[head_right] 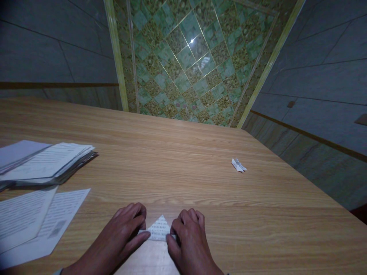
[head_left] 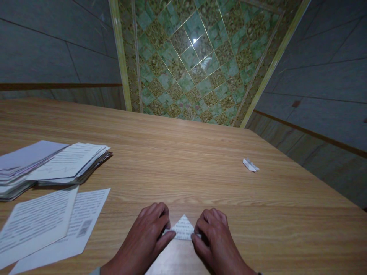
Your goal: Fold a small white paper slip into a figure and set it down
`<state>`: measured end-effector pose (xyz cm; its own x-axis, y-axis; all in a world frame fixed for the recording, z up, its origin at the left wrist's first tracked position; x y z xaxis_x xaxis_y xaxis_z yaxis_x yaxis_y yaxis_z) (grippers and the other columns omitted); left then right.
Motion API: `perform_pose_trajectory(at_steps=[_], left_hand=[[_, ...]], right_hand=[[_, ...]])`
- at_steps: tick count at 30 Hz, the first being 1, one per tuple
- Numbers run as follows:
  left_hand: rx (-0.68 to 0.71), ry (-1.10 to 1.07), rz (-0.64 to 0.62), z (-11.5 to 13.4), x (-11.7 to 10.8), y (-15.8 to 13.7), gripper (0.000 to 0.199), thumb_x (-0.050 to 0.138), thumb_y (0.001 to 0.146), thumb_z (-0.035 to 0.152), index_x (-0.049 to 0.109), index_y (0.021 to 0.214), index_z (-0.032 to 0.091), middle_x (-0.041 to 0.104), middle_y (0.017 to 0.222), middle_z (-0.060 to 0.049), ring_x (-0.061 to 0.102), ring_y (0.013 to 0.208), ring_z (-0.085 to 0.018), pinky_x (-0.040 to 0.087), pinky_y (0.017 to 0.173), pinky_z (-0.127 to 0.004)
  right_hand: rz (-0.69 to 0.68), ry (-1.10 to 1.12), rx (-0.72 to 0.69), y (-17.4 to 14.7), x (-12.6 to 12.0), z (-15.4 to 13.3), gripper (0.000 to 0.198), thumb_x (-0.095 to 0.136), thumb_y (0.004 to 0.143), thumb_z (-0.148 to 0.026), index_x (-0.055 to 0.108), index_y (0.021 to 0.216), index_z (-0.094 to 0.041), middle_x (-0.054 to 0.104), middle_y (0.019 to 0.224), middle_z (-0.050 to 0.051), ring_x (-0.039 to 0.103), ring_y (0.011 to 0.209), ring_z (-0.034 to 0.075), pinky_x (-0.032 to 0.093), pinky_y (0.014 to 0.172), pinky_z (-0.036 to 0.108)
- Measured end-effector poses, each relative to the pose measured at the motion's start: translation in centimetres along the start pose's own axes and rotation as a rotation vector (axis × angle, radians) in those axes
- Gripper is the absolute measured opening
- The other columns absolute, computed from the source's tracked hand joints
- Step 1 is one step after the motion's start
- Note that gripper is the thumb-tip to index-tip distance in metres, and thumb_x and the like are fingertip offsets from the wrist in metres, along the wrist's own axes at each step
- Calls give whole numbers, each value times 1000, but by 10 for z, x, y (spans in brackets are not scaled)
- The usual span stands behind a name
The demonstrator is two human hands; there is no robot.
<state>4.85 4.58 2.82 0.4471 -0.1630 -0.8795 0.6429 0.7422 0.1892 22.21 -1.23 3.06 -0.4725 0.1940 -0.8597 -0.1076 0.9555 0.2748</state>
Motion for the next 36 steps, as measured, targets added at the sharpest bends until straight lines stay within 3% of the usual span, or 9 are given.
perform_pose_trajectory(at_steps=[9,16,18,23,25,30,36], left_hand=[[45,68,56,-5,1,1,16,78,85,23,62,82,21,62,90,-1,58,86,-24,44,76,-37],[246,117,113,10,8,-2,16,65,93,10,63,94,26,64,103,0,57,92,-20,42,79,-33],[312,133,126,16,9,-4,14,64,97,13,63,90,25,65,100,0,56,89,-20,40,77,-33],[418,157,143,25,11,-10,17,75,92,19,61,81,21,65,82,2,53,78,-18,36,75,-34],[430,163,151,25,11,-11,18,77,91,20,62,82,21,65,81,3,53,78,-18,36,77,-34],[417,202,162,24,10,-8,16,80,88,25,65,84,24,67,80,4,54,80,-20,36,79,-37],[427,215,208,27,6,-7,17,76,91,18,64,79,23,66,75,3,54,74,-20,38,77,-36]], right_hand=[[-30,-19,39,1,1,3,22,80,79,-7,64,80,-22,64,92,1,56,93,23,38,91,41],[-54,9,118,1,-8,10,25,83,79,-7,62,78,-22,64,90,0,57,91,23,39,86,37],[-10,4,61,1,-11,7,26,84,79,-9,63,81,-23,66,90,-1,57,89,22,39,86,37],[128,-135,-345,-6,-2,-21,15,77,90,-15,64,87,-24,69,83,-3,58,86,19,33,96,40],[130,-179,-426,-8,5,-28,17,72,94,-18,63,82,-23,67,74,-4,57,80,17,33,95,38],[99,-215,-429,-7,5,-30,15,74,94,-24,65,82,-24,69,74,-5,57,80,17,32,98,39],[14,-201,-336,-4,-6,-24,19,79,89,-19,67,76,-26,71,73,-6,57,82,17,28,106,42]])
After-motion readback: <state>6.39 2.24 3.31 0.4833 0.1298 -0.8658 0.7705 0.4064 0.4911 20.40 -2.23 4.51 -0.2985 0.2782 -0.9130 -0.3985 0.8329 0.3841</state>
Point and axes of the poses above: each hand's wrist, its own y-axis towards the middle knuckle, its own x-axis out of the palm, z = x × y, the point moved 6 cm from there along y, towards the middle knuckle
